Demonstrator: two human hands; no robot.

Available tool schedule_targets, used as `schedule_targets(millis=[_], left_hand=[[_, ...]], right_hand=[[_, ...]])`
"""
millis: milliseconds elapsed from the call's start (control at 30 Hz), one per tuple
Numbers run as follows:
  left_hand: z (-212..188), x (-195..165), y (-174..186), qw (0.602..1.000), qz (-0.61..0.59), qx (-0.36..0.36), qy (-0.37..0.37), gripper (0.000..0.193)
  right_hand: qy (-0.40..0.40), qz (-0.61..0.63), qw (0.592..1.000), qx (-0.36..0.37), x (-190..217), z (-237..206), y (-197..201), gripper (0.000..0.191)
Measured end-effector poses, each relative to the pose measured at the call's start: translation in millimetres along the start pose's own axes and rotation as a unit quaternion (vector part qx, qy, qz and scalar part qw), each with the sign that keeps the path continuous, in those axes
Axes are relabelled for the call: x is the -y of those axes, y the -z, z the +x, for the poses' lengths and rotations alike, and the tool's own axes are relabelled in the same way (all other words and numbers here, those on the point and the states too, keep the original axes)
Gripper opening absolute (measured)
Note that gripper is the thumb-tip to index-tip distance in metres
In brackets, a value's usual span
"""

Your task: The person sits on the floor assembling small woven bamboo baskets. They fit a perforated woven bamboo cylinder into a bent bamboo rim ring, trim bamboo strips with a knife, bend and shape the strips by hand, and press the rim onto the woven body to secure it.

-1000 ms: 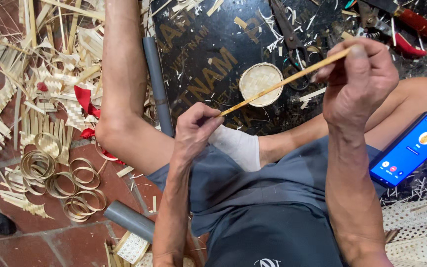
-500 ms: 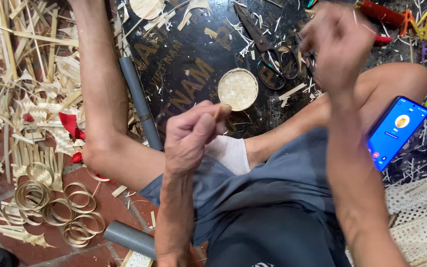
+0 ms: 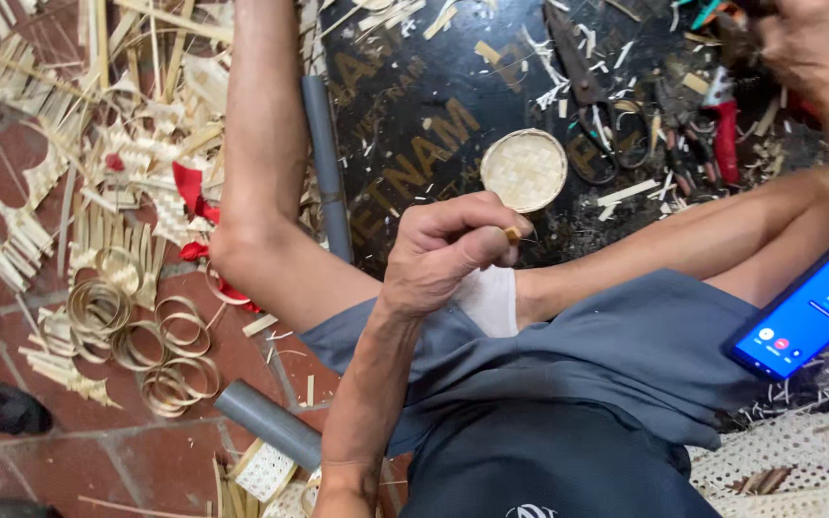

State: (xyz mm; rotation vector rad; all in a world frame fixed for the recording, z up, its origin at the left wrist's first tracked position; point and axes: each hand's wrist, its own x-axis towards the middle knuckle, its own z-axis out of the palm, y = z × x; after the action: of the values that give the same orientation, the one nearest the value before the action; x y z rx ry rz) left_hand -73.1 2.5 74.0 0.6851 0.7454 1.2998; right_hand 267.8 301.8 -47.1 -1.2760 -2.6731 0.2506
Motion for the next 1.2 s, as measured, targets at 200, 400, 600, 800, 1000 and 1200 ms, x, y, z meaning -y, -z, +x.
schedule_targets(millis=[200,400,600,800,1000,1200], left_hand=[[-2.5,-15.6,-9.4,0.985,0.164,0.048,-0.034,0.011],[-2.7,-16.4,-22.9,0.946,0.295,0.096,-0.090,0.013],[-5.9,-8.4,-35.8,0.933,0.321,0.140,-0.080,0.011],[0.7,-5.7,-44.7,0.913,0.362,0.167,-0.084,0.011],[-3.5,-1.3,-41.8,0.901,0.376,0.199,-0.083,0.010],[-23.7,14.2,-48.4,0.879,0.395,0.256,-0.080,0.015]], right_hand=[[-0.145,0.460,0.875,-0.046,76.3,-60.9,59.8,0.056],[-0.156,0.807,0.544,0.171,232.9,-182.1,113.3,0.079],[-0.143,0.826,0.525,0.144,267.3,-212.9,106.7,0.068],[-0.138,0.841,0.508,0.121,266.9,-225.2,103.6,0.063],[-0.163,0.860,0.462,0.141,266.2,-247.4,91.0,0.060],[-0.167,0.896,0.388,0.139,289.1,-271.7,88.4,0.048]])
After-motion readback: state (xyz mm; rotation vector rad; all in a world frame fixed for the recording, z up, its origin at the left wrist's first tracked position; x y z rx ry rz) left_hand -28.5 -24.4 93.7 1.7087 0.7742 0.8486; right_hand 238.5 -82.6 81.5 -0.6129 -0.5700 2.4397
